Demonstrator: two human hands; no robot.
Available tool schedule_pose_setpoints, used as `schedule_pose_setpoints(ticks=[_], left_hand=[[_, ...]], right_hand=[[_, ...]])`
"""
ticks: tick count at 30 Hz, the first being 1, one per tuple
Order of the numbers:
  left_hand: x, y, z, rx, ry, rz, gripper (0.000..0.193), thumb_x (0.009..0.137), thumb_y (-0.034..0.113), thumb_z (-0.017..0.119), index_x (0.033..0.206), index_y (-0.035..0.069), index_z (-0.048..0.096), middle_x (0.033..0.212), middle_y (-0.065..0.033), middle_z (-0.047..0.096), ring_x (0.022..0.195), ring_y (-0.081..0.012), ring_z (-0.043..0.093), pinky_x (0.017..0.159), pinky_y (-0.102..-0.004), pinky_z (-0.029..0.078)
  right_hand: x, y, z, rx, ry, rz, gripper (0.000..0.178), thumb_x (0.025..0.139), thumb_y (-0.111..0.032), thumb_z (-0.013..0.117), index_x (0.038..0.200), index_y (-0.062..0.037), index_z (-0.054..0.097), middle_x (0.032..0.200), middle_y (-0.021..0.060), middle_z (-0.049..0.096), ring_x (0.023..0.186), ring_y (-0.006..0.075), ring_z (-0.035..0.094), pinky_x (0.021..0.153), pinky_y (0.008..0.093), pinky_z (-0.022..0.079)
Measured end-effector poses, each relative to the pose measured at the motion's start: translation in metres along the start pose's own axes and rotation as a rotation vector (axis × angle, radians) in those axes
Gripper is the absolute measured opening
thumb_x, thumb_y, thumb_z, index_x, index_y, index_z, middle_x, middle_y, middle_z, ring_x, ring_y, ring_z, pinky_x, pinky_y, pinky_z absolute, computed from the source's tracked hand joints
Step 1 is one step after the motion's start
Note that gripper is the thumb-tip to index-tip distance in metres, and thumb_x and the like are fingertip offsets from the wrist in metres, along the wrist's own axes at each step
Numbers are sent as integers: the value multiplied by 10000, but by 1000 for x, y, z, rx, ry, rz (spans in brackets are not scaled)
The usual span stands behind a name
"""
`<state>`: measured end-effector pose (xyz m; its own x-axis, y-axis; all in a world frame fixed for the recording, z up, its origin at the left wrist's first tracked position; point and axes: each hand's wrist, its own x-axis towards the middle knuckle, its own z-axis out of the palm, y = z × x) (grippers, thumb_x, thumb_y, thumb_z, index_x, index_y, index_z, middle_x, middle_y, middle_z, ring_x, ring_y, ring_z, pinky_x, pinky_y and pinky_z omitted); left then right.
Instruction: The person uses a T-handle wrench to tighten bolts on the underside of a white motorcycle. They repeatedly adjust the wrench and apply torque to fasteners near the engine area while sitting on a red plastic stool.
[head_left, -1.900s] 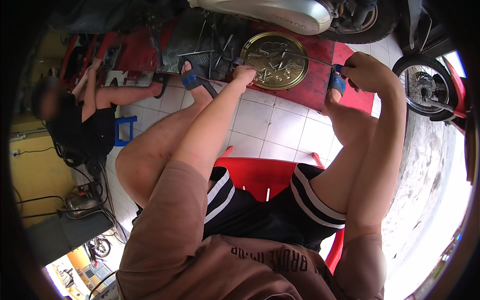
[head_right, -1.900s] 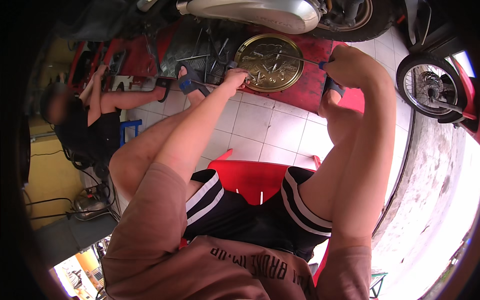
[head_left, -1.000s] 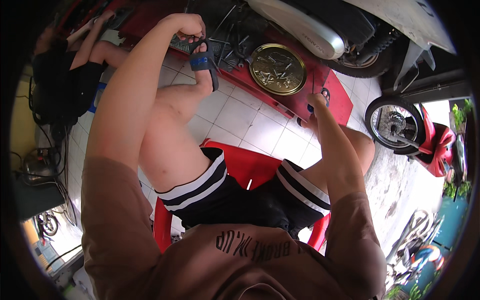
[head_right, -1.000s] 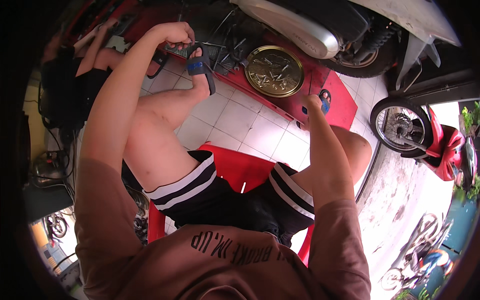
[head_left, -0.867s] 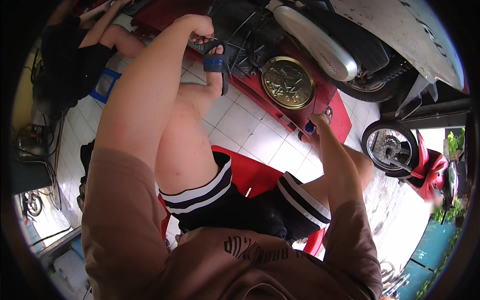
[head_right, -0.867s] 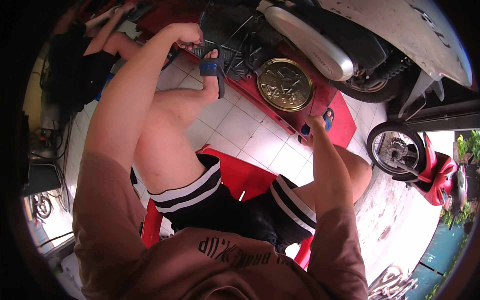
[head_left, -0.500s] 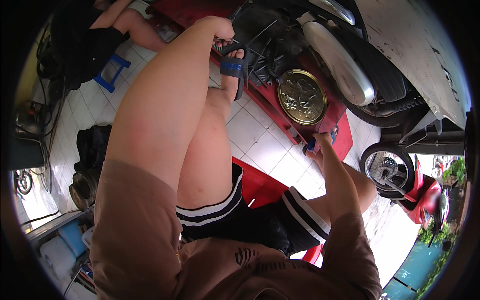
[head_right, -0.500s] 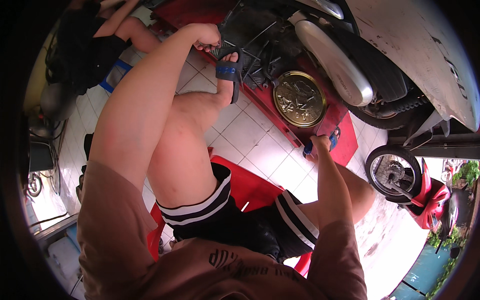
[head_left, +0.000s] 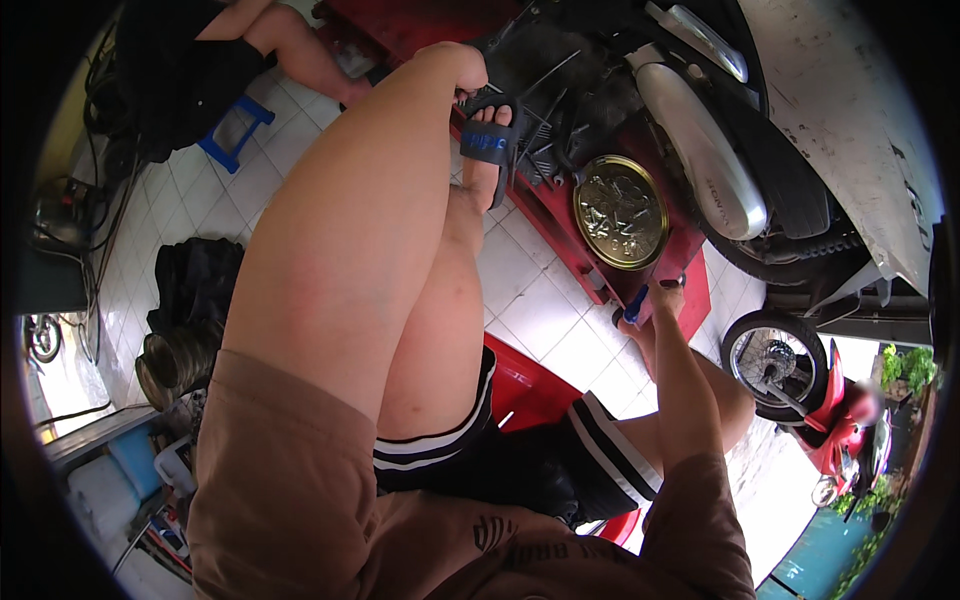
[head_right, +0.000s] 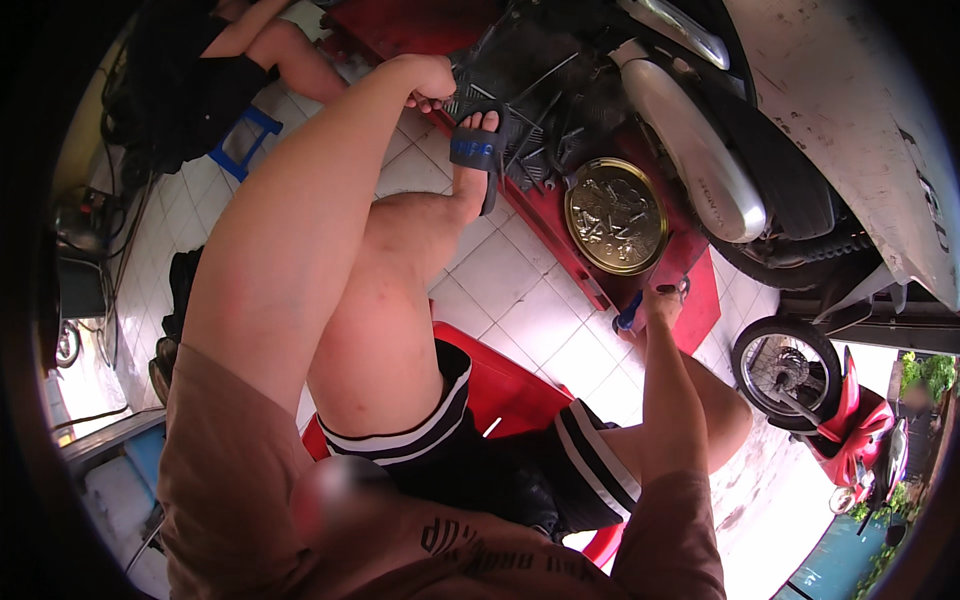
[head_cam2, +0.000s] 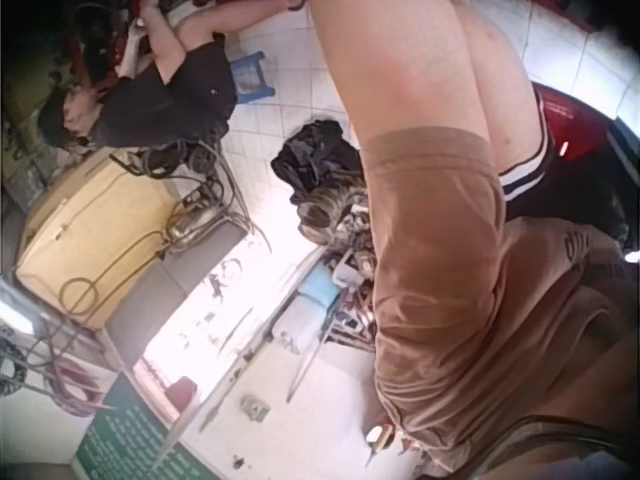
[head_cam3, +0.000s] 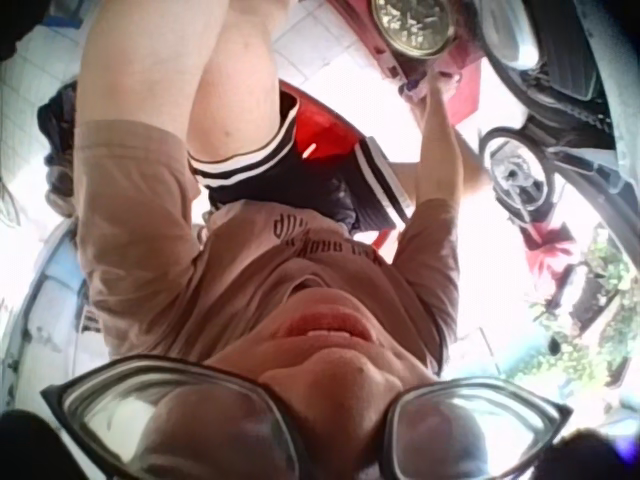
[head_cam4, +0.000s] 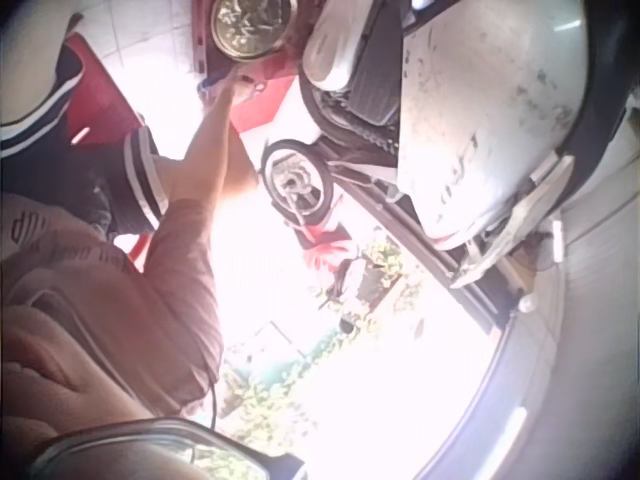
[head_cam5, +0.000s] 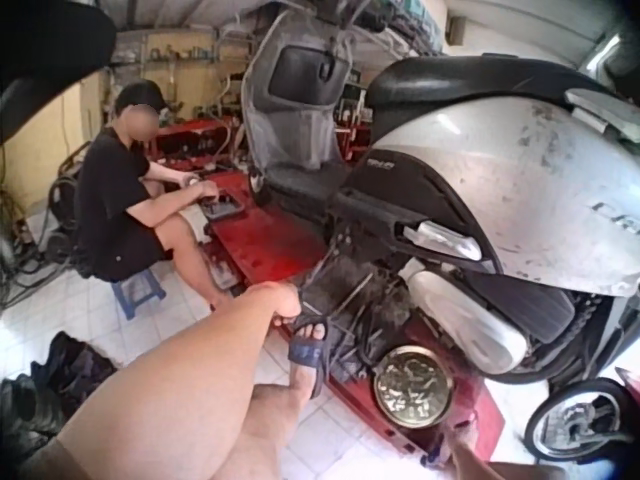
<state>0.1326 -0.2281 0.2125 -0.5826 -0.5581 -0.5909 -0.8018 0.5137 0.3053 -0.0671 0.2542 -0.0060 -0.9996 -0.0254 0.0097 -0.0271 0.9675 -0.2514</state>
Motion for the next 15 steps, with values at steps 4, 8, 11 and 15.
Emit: schedule_pose_setpoints(ticks=[4,8,11,15], left_hand=[[8,-7,2,10,13,8,136,841,164,509,758,79,573,654,12,569,528,-95,526,450,-257,386],[3,-2,-1,16,-9,23,137,839,165,515,753,75,575,662,8,575,535,-96,535,454,-261,392],[8,-10,-1,21,-2,2,129,836,161,524,759,73,578,666,4,577,536,-97,539,454,-264,395],[18,-11,2,18,-26,10,123,833,159,537,760,69,580,671,-1,578,531,-100,537,453,-267,394]], right_hand=[[-9,-47,-15,204,47,-325,307,697,-313,703,857,-54,654,836,149,676,794,312,662,719,392,515],[-30,-116,-4,456,-129,-653,170,752,-168,662,870,-46,677,736,140,671,700,245,682,634,323,519],[-56,-176,22,490,-402,-734,187,754,-185,668,910,-84,697,802,134,688,742,236,683,672,327,530],[-74,-233,57,579,-700,-606,236,790,-207,664,978,-65,681,806,77,682,703,142,652,608,267,518]])
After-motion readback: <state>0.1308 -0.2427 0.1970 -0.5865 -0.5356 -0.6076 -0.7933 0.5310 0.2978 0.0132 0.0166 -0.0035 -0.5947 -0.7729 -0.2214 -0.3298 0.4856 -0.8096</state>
